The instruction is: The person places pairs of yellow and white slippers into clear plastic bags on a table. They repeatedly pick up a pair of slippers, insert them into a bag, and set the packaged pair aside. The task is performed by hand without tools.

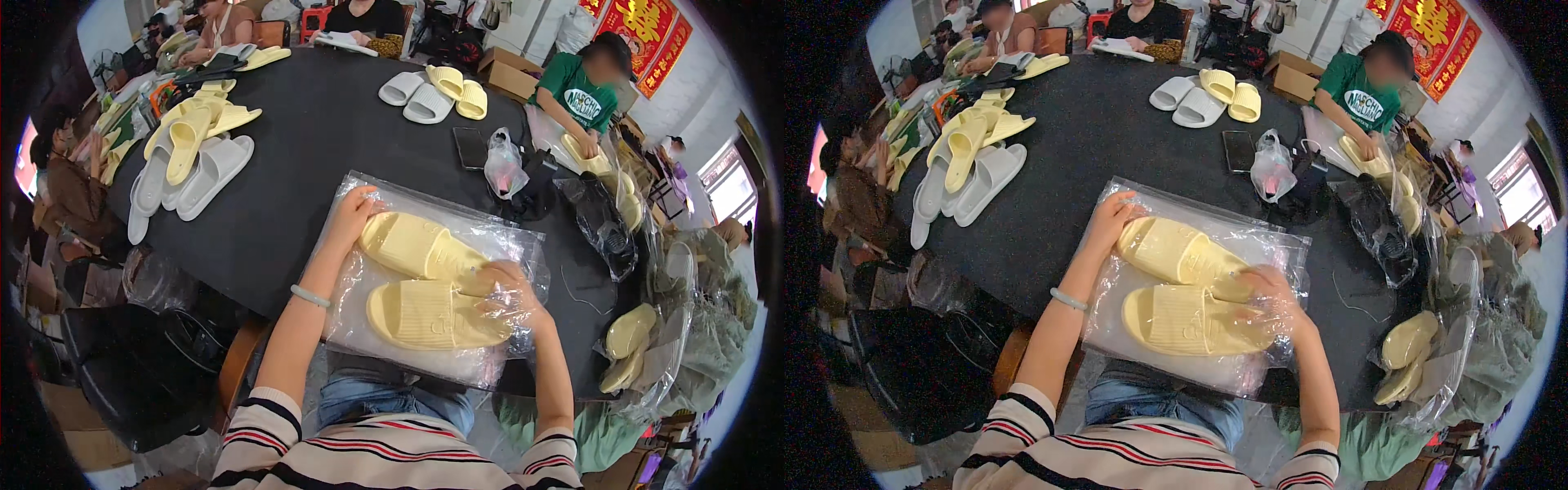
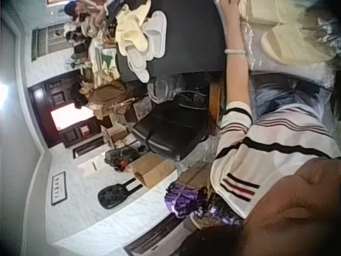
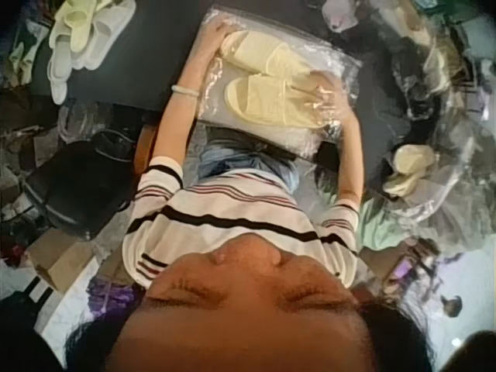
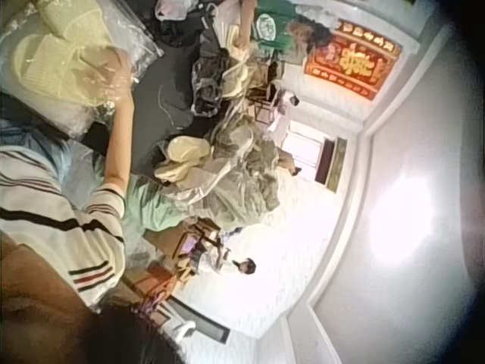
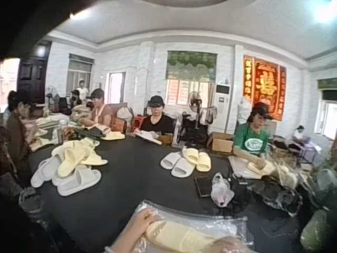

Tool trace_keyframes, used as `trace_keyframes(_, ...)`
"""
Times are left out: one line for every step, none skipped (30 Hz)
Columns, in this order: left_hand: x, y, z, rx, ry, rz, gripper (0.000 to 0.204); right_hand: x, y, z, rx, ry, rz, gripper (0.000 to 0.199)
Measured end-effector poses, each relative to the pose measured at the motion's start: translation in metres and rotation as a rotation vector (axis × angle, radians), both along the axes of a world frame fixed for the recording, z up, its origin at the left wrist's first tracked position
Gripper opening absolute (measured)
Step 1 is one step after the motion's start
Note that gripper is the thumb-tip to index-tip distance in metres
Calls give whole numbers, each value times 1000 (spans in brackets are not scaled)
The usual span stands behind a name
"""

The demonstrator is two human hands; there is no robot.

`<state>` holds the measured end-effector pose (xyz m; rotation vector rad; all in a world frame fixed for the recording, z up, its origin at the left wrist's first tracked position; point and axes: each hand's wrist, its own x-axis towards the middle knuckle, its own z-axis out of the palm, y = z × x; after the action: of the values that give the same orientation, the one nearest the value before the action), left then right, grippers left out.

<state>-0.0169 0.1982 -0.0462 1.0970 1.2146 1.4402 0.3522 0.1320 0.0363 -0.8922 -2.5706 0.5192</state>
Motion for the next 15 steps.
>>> trace_keyframes(0, 0, 1, -4, -3, 4, 28, -18, -1, 8, 5, -34, 13, 56)
trace_keyframes(-1, -1, 1, -7, -2, 9, 28, -33, -1, 10, 10, -64, 27, 57)
trace_keyframes(0, 0, 1, -7, -6, 9, 28, -46, 0, 8, 48, -85, 53, 57)
trace_keyframes(0, -1, 0, -20, 15, 4, 27, -58, 3, 2, 85, -105, 78, 57)
trace_keyframes(-3, 0, -3, -27, 38, 10, 27, -70, 9, -4, 131, -125, 114, 57)
trace_keyframes(-2, 1, 0, -32, 62, 11, 27, -79, 14, -11, 133, -145, 132, 56)
trace_keyframes(1, 0, 2, -36, 48, 16, 27, -87, 18, -18, 136, -166, 150, 55)
trace_keyframes(3, -4, 6, -42, 36, 22, 26, -96, 19, -20, 135, -185, 169, 54)
trace_keyframes(5, -6, 10, -49, 25, 27, 26, -100, 17, -16, 133, -132, 190, 49)
trace_keyframes(7, -5, 12, -36, 26, 19, 25, -100, 19, -15, 113, -128, 192, 47)
trace_keyframes(5, -6, 10, -26, 29, 18, 25, -103, 20, -17, 90, -121, 199, 46)
trace_keyframes(3, -5, 9, -17, 32, 15, 24, -105, 21, -18, 66, -114, 207, 44)
trace_keyframes(3, -4, 8, 12, 42, 24, 24, -104, 19, -18, 80, -113, 177, 44)
trace_keyframes(-1, -2, 1, 17, 58, 31, 24, -101, 13, -20, 85, -117, 156, 43)
trace_keyframes(-6, 1, -5, 23, 74, 39, 24, -96, 9, -22, 91, -121, 135, 43)
